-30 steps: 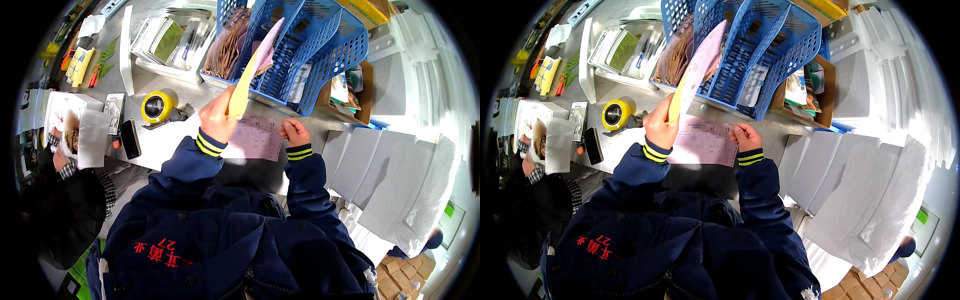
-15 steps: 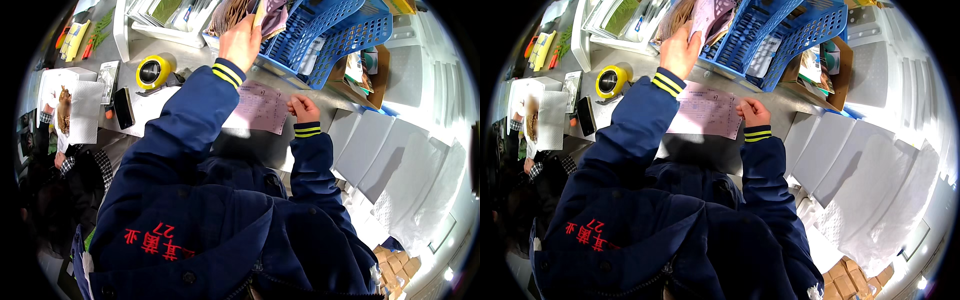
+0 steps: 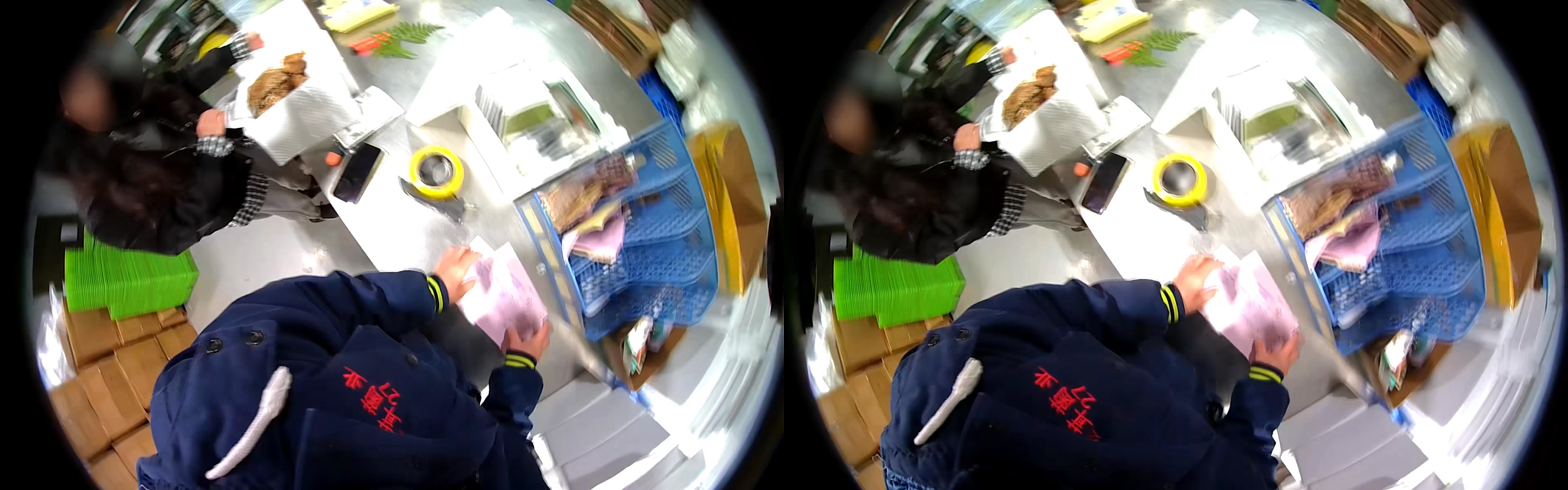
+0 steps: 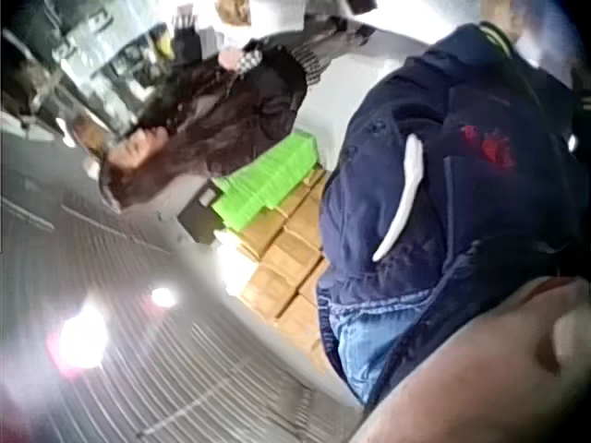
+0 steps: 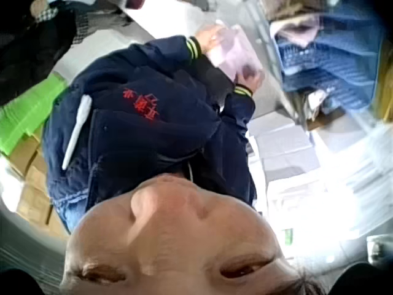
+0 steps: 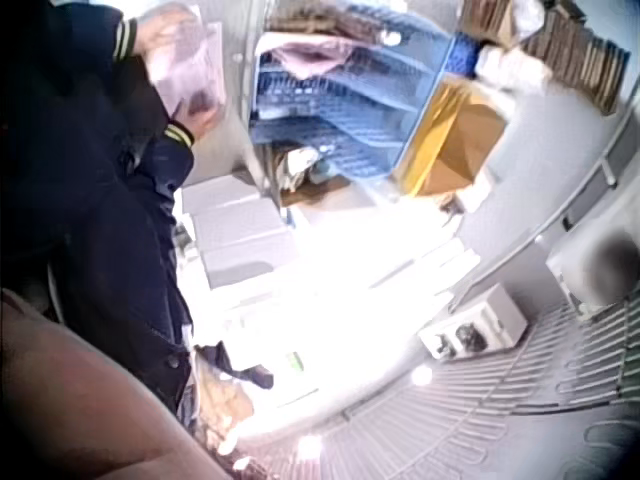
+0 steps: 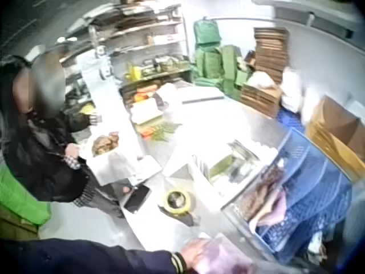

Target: The person sorts through several pink and white papers at a table, placing them into different slots of a blue organizer and eventually gathering a white box and small packets into it.

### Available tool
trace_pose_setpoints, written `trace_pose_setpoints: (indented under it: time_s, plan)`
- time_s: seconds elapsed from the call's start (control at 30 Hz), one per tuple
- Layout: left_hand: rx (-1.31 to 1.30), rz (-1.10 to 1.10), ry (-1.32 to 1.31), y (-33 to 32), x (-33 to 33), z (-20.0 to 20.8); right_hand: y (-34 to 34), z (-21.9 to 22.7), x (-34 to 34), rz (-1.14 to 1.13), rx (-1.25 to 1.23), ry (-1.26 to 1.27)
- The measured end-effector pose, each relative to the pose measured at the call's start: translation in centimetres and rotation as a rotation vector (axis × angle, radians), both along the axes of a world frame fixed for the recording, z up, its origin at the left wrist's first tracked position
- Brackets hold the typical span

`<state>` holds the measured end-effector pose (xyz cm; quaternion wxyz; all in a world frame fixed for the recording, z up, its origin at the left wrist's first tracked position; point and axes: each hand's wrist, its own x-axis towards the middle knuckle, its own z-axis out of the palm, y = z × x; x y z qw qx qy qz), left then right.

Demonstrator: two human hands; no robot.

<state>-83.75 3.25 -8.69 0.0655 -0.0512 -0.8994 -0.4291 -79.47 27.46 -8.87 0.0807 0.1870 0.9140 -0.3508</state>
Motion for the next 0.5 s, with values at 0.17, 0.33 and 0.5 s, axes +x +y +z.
trace_pose_setpoints:
  time_s: [0.17, 0.33, 0.5]
  plan:
    - [0.04, 0.19, -0.275, -2.0, 4.0, -4.8, -0.4, -1.2, 0.3, 0.004, 0.04, -0.072]
    - [0.23, 0.302, -0.392, 0.8, 1.8, -5.0, 2.2, -3.3, -0.4, -0.276, -0.163, -0.088]
    - [0.251, 0.274, -0.513, 0.6, 1.2, -4.4, 4.8, -8.2, -0.6, -0.301, -0.448, 0.056]
